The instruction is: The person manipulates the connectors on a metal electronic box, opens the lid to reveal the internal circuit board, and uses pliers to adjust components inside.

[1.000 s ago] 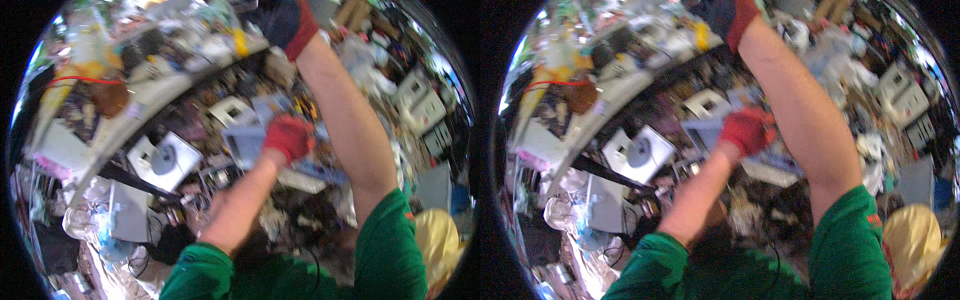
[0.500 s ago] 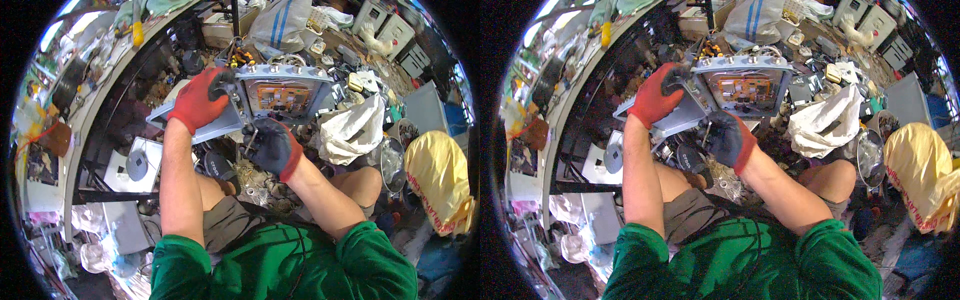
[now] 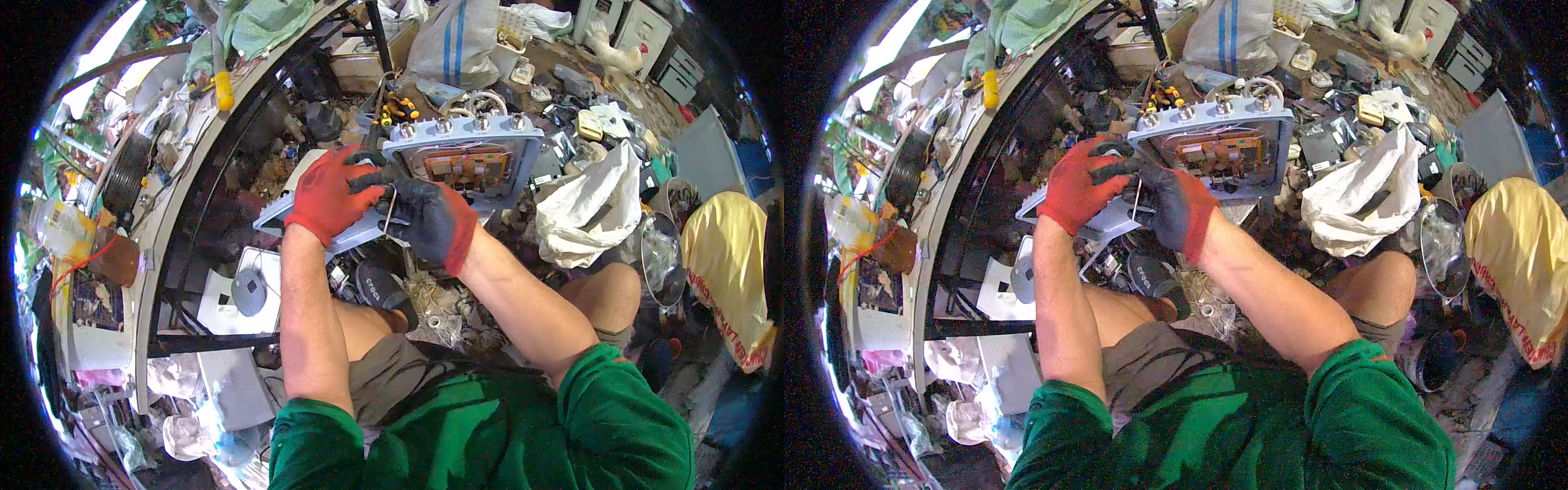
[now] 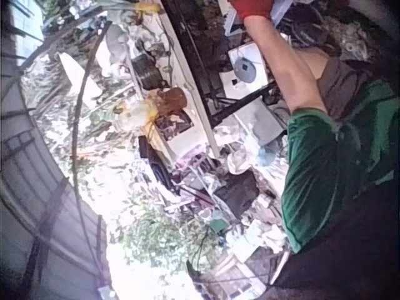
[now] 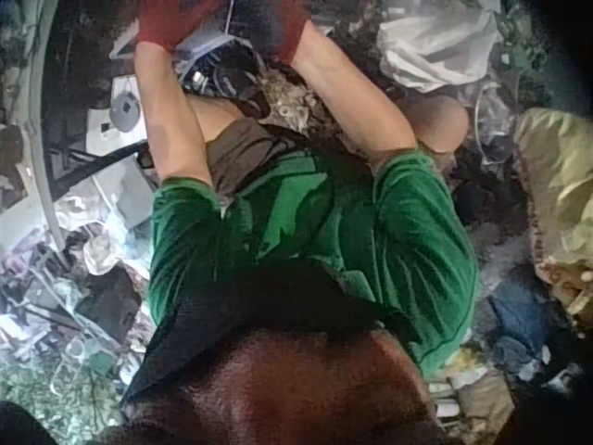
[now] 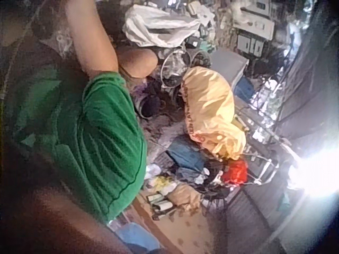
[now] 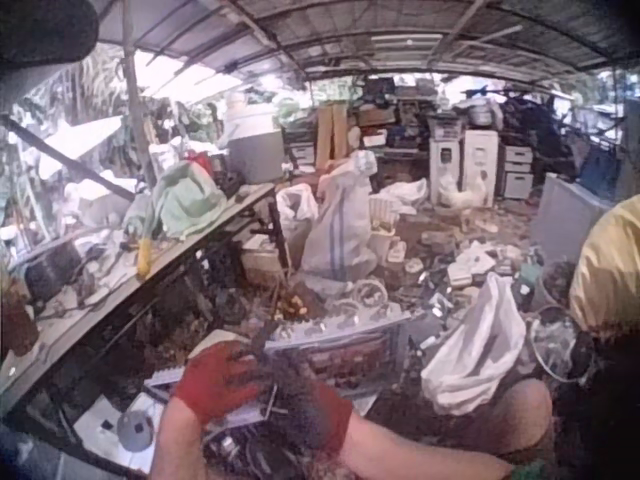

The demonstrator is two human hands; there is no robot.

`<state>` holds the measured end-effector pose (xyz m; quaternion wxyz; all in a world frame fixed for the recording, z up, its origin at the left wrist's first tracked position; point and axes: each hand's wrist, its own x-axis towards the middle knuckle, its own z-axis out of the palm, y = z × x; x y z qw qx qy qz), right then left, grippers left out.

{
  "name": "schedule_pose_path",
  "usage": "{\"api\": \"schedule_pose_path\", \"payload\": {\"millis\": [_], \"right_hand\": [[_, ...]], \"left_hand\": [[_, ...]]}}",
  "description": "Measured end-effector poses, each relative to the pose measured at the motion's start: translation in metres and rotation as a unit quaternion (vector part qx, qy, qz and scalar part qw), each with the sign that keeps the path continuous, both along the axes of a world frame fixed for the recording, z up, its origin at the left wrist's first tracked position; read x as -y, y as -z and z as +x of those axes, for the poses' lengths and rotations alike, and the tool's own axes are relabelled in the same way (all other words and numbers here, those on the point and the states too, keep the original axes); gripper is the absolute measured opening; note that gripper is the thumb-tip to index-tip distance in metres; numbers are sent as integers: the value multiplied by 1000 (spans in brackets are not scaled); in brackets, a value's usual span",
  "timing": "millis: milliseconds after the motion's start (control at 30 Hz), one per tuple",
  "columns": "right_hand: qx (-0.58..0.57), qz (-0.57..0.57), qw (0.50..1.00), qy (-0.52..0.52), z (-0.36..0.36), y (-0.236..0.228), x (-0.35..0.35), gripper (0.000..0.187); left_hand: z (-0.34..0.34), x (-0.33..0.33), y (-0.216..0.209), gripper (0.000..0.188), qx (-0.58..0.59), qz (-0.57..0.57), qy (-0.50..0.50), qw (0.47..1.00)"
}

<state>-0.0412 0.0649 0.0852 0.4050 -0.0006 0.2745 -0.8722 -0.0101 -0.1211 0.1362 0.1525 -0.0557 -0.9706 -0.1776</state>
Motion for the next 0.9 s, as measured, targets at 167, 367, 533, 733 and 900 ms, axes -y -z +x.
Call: {"api": "schedule_pose_path", "payload": {"millis": [167,367,533,733,900], "right_hand": [[-75,27,996,-38,15,2,-15,23],[-214,290,929,79,18,-6,-29,27],[-352,430,825,96,5,-3,-21,25],[-405,528,742,86,-1,-23,-13,27],[-475,569,666,87,-9,-23,-15,25]], "left_hand": [[-2,-6,4,35,-6,-25,-26,999],[4,-9,-5,44,-40,4,-6,999],[4,-1,-7,46,-42,46,20,998],[3,-2,-5,42,-46,75,18,996],[0,-2,-5,42,-42,63,26,997]]}}
